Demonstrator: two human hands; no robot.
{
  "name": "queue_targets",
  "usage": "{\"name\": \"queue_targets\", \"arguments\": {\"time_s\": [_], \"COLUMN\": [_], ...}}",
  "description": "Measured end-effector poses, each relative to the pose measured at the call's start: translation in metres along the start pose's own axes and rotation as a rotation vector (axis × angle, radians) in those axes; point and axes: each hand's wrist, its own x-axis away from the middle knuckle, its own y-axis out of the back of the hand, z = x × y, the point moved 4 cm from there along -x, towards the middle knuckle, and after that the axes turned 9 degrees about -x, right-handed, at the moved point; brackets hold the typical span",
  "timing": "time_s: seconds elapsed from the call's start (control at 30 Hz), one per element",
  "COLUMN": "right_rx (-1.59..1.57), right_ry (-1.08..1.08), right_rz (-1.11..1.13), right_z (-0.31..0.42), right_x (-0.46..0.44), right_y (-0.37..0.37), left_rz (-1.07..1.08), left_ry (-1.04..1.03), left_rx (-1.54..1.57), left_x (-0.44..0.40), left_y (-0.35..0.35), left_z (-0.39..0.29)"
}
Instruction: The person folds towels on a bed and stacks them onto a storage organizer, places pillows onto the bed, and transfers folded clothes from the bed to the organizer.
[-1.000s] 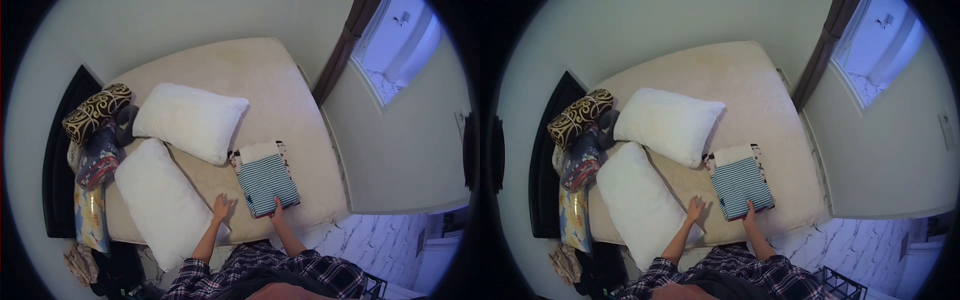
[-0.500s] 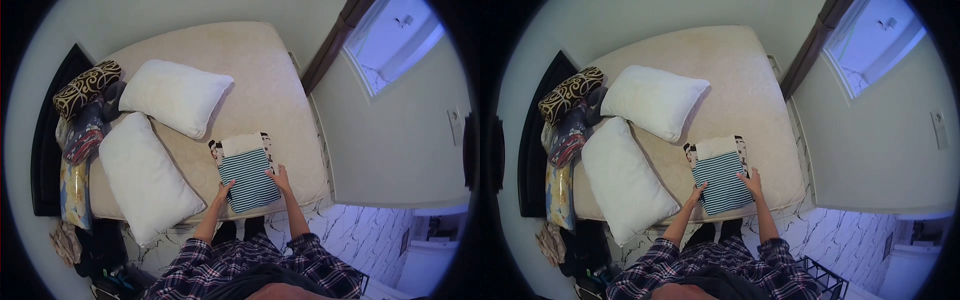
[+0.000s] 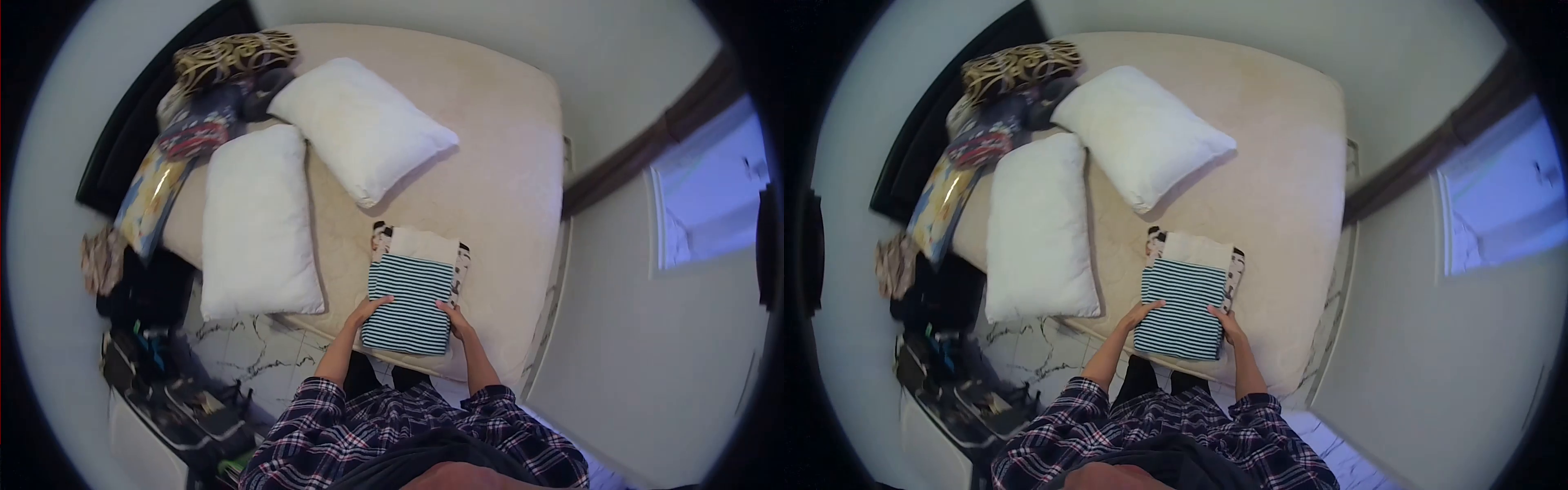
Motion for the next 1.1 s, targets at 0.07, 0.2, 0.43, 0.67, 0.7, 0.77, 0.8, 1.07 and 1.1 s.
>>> {"name": "queue_targets", "arguments": {"time_s": [0.07, 0.2, 0.43, 0.67, 0.7, 0.77, 0.8, 1.07, 1.1], "right_rx": [-0.153, -0.140, 0.112, 0.592, 0.665, 0.767, 0.797, 1.272, 1.291], "right_ry": [-0.135, -0.301, -0.459, -0.608, -0.590, -0.635, -0.646, -0.562, -0.499], "right_rz": [0.210, 0.304, 0.481, 0.729, 0.807, 0.950, 1.032, 1.626, 1.702], "right_z": [0.007, 0.024, 0.023, -0.050, -0.064, -0.093, -0.112, -0.258, -0.273], "right_x": [0.006, 0.039, 0.115, 0.200, 0.215, 0.262, 0.283, 0.474, 0.503], "right_y": [-0.010, -0.023, -0.085, -0.226, -0.254, -0.309, -0.335, -0.530, -0.552], "left_rz": [0.023, 0.037, -0.166, -0.707, -0.850, -1.060, -1.162, -2.091, -2.200], "left_ry": [-0.050, 0.041, -0.061, -0.149, -0.144, -0.232, -0.286, -0.398, -0.355], "left_rx": [0.037, 0.210, 0.401, 0.694, 0.734, 0.830, 0.868, 0.790, 0.751], "left_x": [0.009, 0.051, 0.172, 0.410, 0.452, 0.462, 0.504, 0.724, 0.742], "left_y": [-0.002, -0.007, 0.000, 0.002, -0.002, -0.005, -0.012, -0.041, -0.041], "left_z": [0.003, 0.000, 0.046, 0.118, 0.118, 0.198, 0.192, 0.210, 0.218]}}
